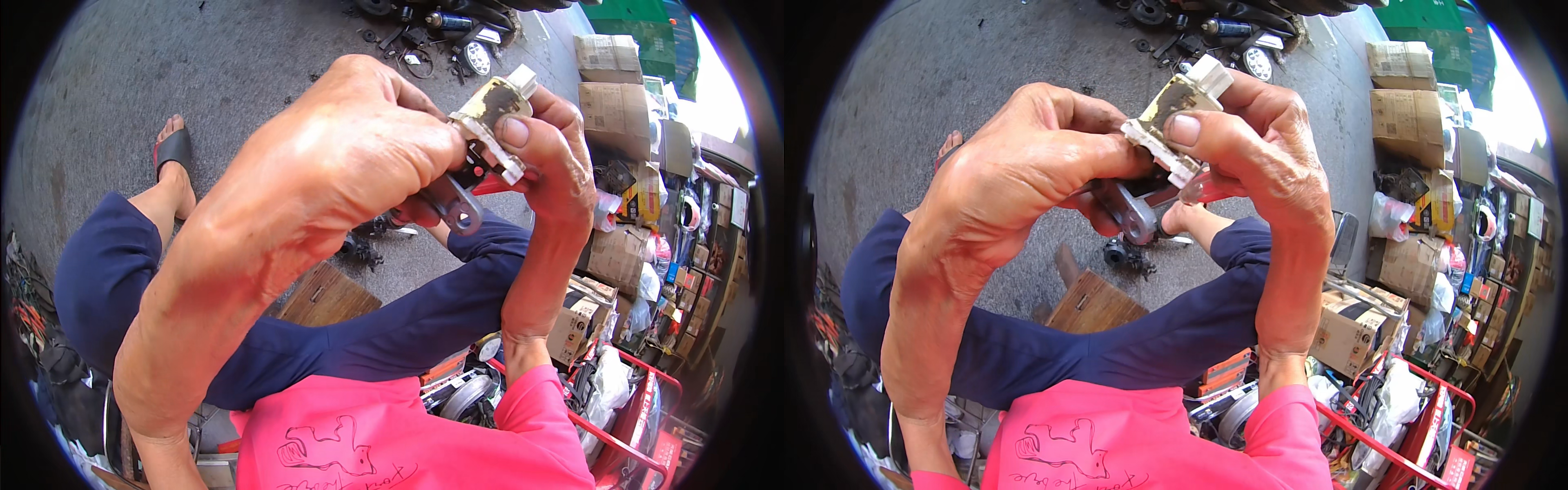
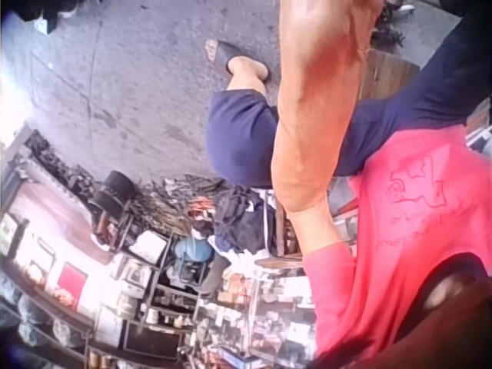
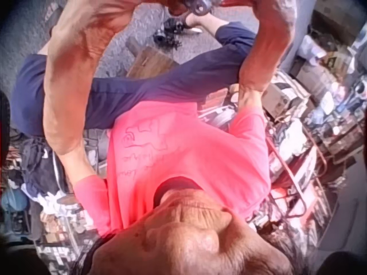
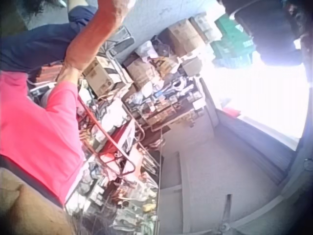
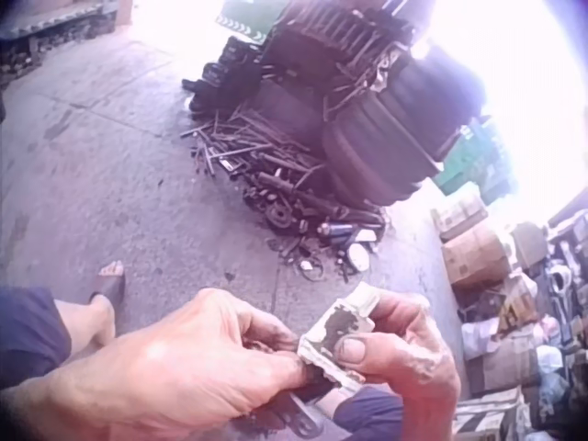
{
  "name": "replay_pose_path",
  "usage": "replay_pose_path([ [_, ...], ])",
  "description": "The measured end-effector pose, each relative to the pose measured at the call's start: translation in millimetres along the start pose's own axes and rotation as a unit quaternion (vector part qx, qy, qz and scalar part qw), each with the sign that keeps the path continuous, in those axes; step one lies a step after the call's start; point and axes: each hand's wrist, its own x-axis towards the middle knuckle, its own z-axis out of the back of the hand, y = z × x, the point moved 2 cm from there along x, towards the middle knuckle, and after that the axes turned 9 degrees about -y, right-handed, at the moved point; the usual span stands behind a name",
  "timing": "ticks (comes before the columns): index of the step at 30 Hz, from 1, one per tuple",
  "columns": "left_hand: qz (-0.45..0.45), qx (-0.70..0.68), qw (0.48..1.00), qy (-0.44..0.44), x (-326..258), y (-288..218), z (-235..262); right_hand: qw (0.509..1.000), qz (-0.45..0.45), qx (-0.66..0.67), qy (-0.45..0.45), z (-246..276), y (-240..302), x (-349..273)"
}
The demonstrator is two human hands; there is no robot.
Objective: The person assembles a small mechanical component by hand, inserting a pin and using a screwdriver to tighten a screw. The person handles the part repeatedly, turning it over and adjusting internal pieces before securing it.
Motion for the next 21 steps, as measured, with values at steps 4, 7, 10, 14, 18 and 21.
replay_pose_path([
  [4,0.000,0.034,0.999,-0.029,-5.5,-3.4,1.0,0.999,0.032,-0.014,-0.005,-5.0,6.0,-2.3],
  [7,-0.007,0.015,1.000,-0.007,-7.8,-7.9,5.4,0.999,0.052,-0.010,-0.005,-9.7,8.4,-4.6],
  [10,-0.036,0.028,0.998,-0.033,-9.0,-2.8,3.6,0.996,0.080,-0.036,0.001,-10.6,1.0,-3.2],
  [14,-0.075,0.083,0.991,-0.074,-11.1,-4.3,1.2,0.994,0.086,-0.060,-0.014,-13.7,3.6,-5.4],
  [18,-0.081,0.073,0.990,-0.089,-14.5,-7.8,-1.6,0.990,0.128,-0.012,-0.057,-23.4,2.9,-9.7],
  [21,-0.096,0.051,0.989,-0.098,-17.1,-7.7,-1.3,0.977,0.171,-0.072,-0.101,-24.1,-1.2,-7.7],
])
